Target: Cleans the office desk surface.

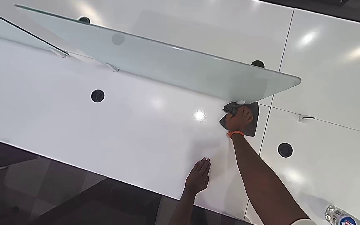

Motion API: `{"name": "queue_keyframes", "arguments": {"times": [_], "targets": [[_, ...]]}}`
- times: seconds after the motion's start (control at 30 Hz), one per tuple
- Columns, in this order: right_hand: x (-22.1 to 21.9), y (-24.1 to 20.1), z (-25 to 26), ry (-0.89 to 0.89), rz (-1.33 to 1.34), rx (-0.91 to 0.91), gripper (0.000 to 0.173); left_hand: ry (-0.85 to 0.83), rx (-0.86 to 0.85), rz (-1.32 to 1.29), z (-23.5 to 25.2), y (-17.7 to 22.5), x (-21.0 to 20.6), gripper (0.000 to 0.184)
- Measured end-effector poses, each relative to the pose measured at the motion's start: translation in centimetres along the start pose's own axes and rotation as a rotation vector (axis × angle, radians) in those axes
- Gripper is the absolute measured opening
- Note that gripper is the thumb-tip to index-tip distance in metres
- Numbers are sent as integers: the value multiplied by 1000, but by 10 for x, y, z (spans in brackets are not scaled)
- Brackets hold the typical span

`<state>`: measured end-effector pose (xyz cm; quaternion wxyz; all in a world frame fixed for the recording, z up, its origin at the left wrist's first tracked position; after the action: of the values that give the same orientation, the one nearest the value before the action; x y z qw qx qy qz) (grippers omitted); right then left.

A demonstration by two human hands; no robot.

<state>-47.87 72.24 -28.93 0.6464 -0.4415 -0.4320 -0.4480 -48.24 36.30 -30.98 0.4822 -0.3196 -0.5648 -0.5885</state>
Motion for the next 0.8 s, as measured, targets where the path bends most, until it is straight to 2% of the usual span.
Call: {"name": "queue_keyframes", "arguments": {"times": [0.23,0.4,0.57,0.8], "targets": [[5,-5,8,17,1,16,53,58,0,-43,1,0,-2,54],[21,12,0,-92,-35,223,59,47,14,-89,2,-2,-3,54],[44,47,-89,-143,-27,302,59,100,27,-151,3,-4,-5,51],[91,87,-259,-194,3,325,51,163,16,-135,4,-2,-5,48]]}}
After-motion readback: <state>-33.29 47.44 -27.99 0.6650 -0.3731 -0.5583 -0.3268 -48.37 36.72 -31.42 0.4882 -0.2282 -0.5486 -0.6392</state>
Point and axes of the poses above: each hand's wrist, its own z-axis towards the middle knuckle, its own x-axis out of the back of the hand, y = z × x, the point moved 2 cm from there along z, towards the middle knuckle, and after that the axes turned 11 degrees about y, right-handed, at the moved point
